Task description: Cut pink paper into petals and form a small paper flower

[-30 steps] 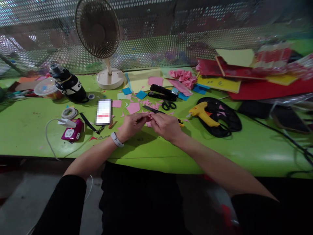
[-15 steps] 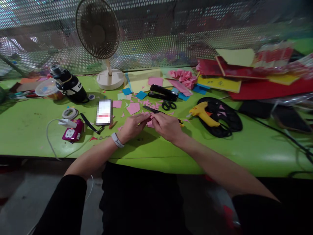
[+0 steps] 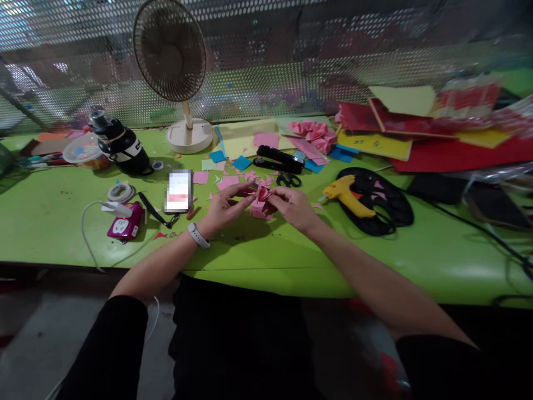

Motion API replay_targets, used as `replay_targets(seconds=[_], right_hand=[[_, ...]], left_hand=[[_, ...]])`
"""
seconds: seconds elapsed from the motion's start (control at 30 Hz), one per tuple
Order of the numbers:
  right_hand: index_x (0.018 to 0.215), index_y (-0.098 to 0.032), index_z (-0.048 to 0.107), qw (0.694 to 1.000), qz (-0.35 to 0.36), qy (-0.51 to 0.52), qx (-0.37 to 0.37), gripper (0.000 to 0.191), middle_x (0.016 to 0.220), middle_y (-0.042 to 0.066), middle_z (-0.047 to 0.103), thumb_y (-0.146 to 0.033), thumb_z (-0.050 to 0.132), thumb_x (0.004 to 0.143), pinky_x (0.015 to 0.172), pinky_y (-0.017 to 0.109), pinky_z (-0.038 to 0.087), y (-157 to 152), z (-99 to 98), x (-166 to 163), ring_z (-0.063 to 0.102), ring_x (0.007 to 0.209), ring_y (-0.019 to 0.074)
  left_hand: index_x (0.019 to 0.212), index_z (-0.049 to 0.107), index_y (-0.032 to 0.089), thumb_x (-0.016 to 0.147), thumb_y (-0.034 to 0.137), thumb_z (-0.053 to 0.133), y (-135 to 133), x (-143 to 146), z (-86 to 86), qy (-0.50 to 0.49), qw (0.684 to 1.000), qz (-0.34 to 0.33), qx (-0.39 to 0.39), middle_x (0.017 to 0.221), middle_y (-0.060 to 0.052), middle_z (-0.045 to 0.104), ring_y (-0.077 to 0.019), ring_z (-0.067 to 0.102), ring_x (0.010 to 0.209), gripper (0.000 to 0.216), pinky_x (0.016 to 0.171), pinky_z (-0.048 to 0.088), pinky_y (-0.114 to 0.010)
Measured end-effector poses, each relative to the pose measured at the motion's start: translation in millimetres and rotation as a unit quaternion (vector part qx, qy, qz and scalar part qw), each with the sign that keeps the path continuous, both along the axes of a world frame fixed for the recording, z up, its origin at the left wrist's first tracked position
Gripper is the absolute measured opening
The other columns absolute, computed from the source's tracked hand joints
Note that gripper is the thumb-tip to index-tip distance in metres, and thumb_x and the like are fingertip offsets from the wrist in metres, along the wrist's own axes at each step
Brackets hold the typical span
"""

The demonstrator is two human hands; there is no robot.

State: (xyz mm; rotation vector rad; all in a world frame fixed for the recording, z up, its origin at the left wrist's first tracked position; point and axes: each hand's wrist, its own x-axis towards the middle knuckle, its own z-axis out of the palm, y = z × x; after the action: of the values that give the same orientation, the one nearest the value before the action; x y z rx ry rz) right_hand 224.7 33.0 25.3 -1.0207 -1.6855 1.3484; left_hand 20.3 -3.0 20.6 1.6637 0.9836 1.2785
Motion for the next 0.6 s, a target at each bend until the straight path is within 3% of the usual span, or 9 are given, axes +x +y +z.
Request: replay_targets(seconds=[0.2,0.47,0.6], right_hand=[[0.085,-0.018,0.071,1.000,-0.003,-0.016,0.008,0.021,0.072,0.006,0.074,-0.039,0.069,0.089,0.058,0.033,0.061,-1.9,-0.3,0.6,0.071,0.062,0.0188],[0.093,-0.019,0.075,0.978,-0.014,-0.126,0.164,0.025,0.078,0.006,0.076,-0.040,0.061,0.091,0.060,0.033,0.056,0.6,-5.4,4.4,0.068,0.064,0.0197],[0.096,-0.017,0.076,0.973,-0.003,-0.148,0.178,0.027,0.078,0.007,0.075,-0.038,0.058,0.092,0.060,0.033,0.053,1.4,-5.0,5.5,0.067,0.064,0.0205]], left_hand=[[0.124,0.072,0.018,0.094,0.041,0.070,4.0,-1.6,-2.6,-0.027,0.999,-0.005,-0.021,0.124,-0.013,0.072,-0.0175,0.074,0.101,0.038,0.083,0.065,-0.030],[0.115,0.076,0.020,0.093,0.044,0.071,8.1,-5.2,-6.6,-0.048,0.998,0.007,-0.035,0.109,-0.009,0.074,-0.0142,0.074,0.090,0.034,0.076,0.066,-0.027],[0.113,0.078,0.021,0.093,0.042,0.071,7.9,-5.3,-6.5,-0.044,0.999,0.002,-0.031,0.106,-0.008,0.073,-0.0131,0.073,0.088,0.030,0.074,0.066,-0.026]])
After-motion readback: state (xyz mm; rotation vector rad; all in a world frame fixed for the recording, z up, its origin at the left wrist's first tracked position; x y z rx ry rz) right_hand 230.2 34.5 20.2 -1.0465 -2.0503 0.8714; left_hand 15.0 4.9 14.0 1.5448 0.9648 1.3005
